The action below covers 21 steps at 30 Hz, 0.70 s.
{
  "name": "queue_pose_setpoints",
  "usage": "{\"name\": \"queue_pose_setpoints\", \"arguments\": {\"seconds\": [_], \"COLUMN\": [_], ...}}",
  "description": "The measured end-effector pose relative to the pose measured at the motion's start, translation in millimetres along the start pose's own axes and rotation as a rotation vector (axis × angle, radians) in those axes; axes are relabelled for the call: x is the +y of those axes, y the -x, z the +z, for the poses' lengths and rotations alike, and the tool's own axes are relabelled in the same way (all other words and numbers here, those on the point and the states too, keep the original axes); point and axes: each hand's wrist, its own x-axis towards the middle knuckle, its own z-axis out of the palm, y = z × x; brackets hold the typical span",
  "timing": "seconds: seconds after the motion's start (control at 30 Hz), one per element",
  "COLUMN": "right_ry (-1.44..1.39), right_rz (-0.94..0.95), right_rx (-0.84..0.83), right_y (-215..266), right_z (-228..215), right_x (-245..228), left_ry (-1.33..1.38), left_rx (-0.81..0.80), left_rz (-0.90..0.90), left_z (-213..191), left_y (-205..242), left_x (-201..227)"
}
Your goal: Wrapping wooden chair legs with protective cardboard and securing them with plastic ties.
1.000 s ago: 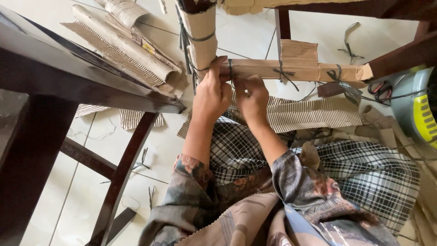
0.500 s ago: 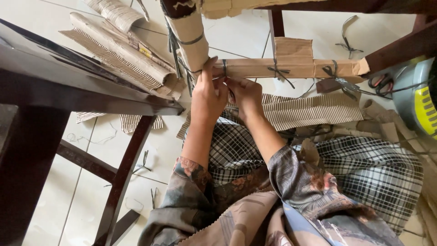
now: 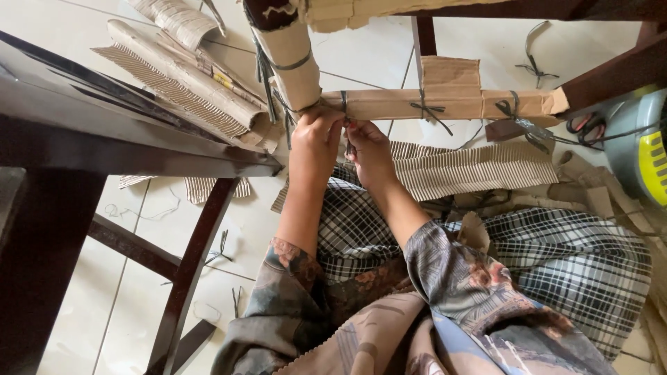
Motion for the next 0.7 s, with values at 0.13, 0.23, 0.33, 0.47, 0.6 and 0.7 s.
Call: {"name": "queue_pose_setpoints", "arguments": {"seconds": [0.13, 0.23, 0.33, 0.47, 0.6, 0.7], "right_ry": [0.028, 0.104, 0.218, 0.236, 0.315, 0.502], "right_rz": [-0.013, -0.035, -0.049, -0.073, -0.127, -0.260], "right_rx": [0.006, 0.026, 0.009, 0.036, 0.022, -0.026], "right_y": [9, 12, 16, 17, 15, 19], "right_z": [4, 7, 9, 11, 6, 0], "right_x": [-11, -21, -30, -30, -26, -26], "left_ry": [0.005, -0.022, -0.011, 0.008, -0.039, -0.084], "left_rx": [-0.024, -0.046, -0.143, -0.186, -0.206, -0.217], "left_rz": [-0.027, -0.043, -0.132, -0.201, -0.225, -0.248], "left_z": [0, -1, -4, -4, 2, 7], "left_y": [1, 0, -4, -2, 0, -1], "left_x": [1, 3, 12, 17, 15, 11]}}
